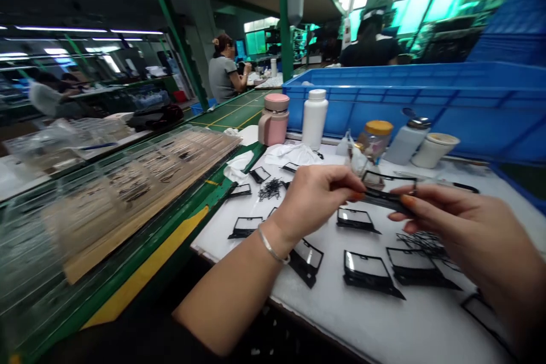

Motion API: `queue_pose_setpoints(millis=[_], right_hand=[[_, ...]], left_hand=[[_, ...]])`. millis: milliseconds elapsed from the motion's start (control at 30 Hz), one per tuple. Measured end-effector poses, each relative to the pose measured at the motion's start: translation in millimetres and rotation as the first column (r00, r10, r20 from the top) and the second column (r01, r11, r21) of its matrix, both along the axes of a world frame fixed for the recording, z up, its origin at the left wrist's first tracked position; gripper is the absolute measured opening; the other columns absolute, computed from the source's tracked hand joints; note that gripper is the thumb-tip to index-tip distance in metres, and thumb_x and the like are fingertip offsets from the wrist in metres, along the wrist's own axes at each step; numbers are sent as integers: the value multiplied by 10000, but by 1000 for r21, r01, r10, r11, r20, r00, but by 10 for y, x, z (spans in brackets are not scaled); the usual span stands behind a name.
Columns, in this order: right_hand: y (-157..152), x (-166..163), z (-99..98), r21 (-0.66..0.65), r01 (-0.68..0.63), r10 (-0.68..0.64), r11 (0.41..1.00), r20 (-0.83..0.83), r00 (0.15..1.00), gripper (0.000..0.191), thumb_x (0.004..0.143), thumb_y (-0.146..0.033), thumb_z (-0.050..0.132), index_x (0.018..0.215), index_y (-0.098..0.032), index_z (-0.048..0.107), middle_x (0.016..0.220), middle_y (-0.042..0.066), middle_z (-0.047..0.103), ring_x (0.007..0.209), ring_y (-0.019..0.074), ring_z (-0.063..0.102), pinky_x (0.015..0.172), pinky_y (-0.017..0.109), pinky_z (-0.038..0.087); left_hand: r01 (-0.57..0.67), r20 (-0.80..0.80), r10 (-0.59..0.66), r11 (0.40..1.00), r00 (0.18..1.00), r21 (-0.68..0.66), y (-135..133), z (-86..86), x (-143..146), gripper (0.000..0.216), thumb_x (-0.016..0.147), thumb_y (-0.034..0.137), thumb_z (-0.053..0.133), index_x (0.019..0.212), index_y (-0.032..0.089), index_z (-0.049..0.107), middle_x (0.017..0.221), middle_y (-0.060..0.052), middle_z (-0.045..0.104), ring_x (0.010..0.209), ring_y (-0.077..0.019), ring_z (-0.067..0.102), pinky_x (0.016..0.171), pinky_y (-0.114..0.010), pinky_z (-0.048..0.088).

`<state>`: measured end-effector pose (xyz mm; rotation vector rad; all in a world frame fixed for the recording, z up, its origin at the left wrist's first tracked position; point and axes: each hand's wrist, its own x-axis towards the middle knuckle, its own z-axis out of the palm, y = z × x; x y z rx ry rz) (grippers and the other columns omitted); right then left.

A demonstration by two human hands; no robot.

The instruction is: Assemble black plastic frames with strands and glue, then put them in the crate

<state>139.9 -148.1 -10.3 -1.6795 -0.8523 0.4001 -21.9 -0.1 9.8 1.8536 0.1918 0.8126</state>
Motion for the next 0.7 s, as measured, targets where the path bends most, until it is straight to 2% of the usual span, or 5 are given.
queue_pose_setpoints(millis=[67, 167, 333, 500, 700], right_hand=[[6, -76, 68, 24, -77, 78, 997, -65, 995, 302, 737, -446, 762, 918, -205, 759, 885, 81, 733, 679, 198, 710, 501, 217, 553], [18, -148, 118, 37, -140, 144, 989, -120, 982, 267, 785, -410, 729, 954, -204, 750, 947, 74, 733, 766, 201, 723, 513, 186, 545], [11, -207, 125, 48, -184, 190, 982, -202, 961, 232, 807, -373, 720, 939, -183, 734, 929, 70, 733, 793, 195, 723, 527, 171, 542], [14, -225, 110, 111, -216, 240, 970, -318, 917, 206, 810, -352, 722, 915, -177, 695, 957, 57, 714, 802, 188, 724, 504, 155, 524], [15, -227, 118, 102, -334, 346, 937, -396, 850, 210, 869, -325, 660, 1015, -175, 679, 1089, 78, 694, 861, 176, 721, 576, 151, 543]], left_hand=[[-54, -2, 54, 997, 999, 48, -35, 23, -4, 89, 770, 76, 710, 764, 162, 732, 728, -3, 716, 685, -123, 665, 660, -224, 530], [-105, 9, 105, 975, 994, 196, -75, 32, -1, 88, 780, 101, 729, 770, 187, 743, 752, 14, 726, 716, -124, 655, 672, -238, 504], [-173, 40, 174, 876, 984, 450, -104, -10, 38, 70, 789, 142, 750, 778, 210, 737, 777, 35, 725, 780, -137, 614, 775, -298, 456], [-207, 28, 224, 837, 974, 506, -97, -29, 43, 83, 781, 141, 754, 775, 221, 733, 770, 45, 719, 797, -151, 594, 771, -310, 438], [-182, 1, 210, 847, 978, 499, -110, -24, 47, 100, 766, 113, 757, 774, 211, 738, 768, 38, 717, 783, -144, 599, 782, -309, 433]])
